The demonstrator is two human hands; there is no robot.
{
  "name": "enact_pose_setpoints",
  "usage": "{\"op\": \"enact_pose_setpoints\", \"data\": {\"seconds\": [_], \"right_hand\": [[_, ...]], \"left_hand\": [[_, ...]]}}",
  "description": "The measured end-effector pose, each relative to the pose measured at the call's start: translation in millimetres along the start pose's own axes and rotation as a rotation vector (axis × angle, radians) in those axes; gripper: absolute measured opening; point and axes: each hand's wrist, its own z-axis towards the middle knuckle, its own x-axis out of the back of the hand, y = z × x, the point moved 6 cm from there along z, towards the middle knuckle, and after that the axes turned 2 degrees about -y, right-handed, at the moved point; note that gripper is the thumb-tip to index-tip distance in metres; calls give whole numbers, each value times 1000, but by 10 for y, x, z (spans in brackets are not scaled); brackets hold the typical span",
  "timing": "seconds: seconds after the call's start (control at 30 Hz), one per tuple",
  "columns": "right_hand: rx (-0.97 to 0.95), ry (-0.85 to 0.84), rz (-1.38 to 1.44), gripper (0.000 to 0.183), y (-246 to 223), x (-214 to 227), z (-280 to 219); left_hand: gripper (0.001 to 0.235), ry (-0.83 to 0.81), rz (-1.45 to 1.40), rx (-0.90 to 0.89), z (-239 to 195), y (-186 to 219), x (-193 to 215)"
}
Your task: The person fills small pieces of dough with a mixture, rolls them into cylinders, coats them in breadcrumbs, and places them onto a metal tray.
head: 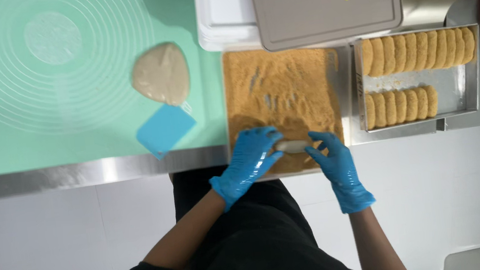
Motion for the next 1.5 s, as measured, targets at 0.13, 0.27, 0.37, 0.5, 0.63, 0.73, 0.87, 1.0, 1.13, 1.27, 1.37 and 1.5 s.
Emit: {"op": "enact_pose_setpoints", "data": {"seconds": [0.13, 0.27, 0.37, 0.5, 0.63, 0.73, 0.87, 1.0, 1.13, 1.27, 1.37, 1.5], "right_hand": [[497, -3, -366, 42, -222, 111, -145], [690, -108, -506, 33, -146, -10, 90], [747, -122, -480, 31, -95, -10, 506], [733, -63, -478, 37, -160, 57, 753], [672, -209, -471, 49, -150, -78, 577], [587, -325, -506, 51, 63, -152, 264], [724, -339, -684, 52, 178, -249, 150], [833, -174, -692, 48, 12, -241, 642], [774, -304, -561, 51, -57, -253, 734], [575, -438, -506, 74, -9, -235, 333], [613, -279, -672, 100, -65, 70, 80], [357, -206, -735, 106, 130, 64, 150]], "left_hand": [[46, 28, 123, -23, -136, 129, -319], [32, -32, 219, -44, 29, 109, -585], [30, 12, 361, 15, 377, -66, -584], [39, 199, 440, -91, 648, -84, -436], [55, -113, 239, 34, 529, -118, -564], [49, -97, 206, -18, 208, 48, -592], [48, -149, 400, 27, 26, 62, -657], [46, 111, 494, -56, 377, -230, -553], [44, 66, 399, 9, 501, -320, -548], [69, -87, 265, 49, 126, 15, -491], [94, -14, 347, 103, -147, 174, -340], [97, -114, 446, 357, -187, -43, -524]]}}
